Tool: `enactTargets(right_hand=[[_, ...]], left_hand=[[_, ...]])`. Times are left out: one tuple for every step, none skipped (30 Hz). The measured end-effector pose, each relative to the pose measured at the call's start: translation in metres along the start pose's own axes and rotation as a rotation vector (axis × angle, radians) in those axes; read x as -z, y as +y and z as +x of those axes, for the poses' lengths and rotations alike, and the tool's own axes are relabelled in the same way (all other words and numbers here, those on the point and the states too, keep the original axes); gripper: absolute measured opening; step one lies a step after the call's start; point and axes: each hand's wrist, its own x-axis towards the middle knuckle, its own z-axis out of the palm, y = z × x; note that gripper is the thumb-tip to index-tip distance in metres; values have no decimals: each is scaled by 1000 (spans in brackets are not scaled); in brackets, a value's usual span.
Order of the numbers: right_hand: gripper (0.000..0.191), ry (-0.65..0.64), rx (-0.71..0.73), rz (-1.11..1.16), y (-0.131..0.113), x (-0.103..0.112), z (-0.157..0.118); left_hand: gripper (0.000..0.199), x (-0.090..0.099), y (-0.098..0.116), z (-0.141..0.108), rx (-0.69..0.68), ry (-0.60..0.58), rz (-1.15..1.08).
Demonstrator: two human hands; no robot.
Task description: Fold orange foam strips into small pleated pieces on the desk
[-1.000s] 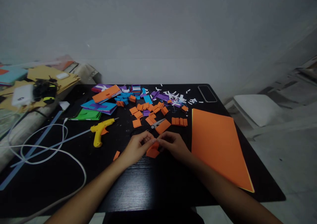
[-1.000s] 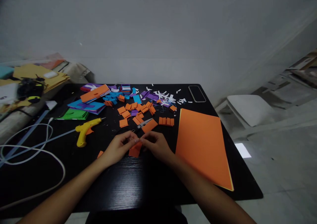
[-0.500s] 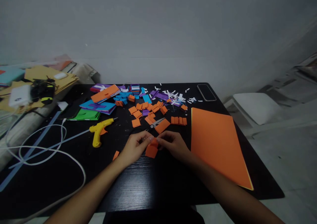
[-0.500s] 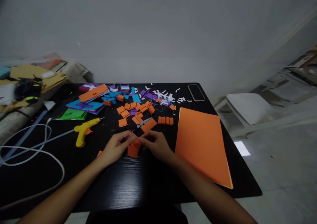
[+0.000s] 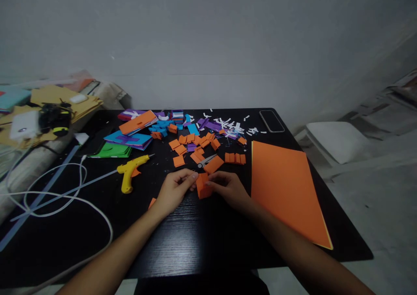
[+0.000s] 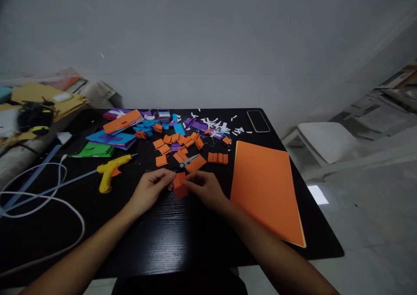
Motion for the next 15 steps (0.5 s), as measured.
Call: enactTargets(right_hand=[[26,11,5,-14,0,1,1],[25,18,7,-27,1,1,1],[25,22,5,-37,1,2,1],[24,27,1,-44,1,2,1],[24,29,-3,-48,1,2,1],[23,32,-6,-52,0,2,1],[23,34,-8,-57,0,1,1],[22,36,-7,-61,-1,1,0],[22,37,-3,-65,-2,1,0],[21,35,2,-68,-2,1,-1],[21,30,10,-66,-3,0,-1],[21,20,16,-63,-3,0,-2],[20,4,19,-61,-3,-1,-2],[20,-11,21,-60,-3,-1,-3],[20,-26,21,-62,-3,-2,-3]], left_hand=[[36,0,1,0,6,0,-11],[36,0,2,0,12,-1,-16],[36,0,2,0,16,-2,-16],[35,0,2,0,18,-1,-14],[35,0,2,0,18,1,-11],[34,0,2,0,16,5,-7],[33,0,1,0,13,8,-2],[33,0,1,0,8,10,5],[32,0,1,-1,3,11,13],[31,0,0,-1,-3,10,23],[30,0,0,-1,-9,6,33],[29,-1,0,-1,-15,1,41],[28,-1,0,-1,-20,-6,50],[28,-2,-1,-1,-23,-15,59],[27,-2,-1,-1,-21,-28,69]])
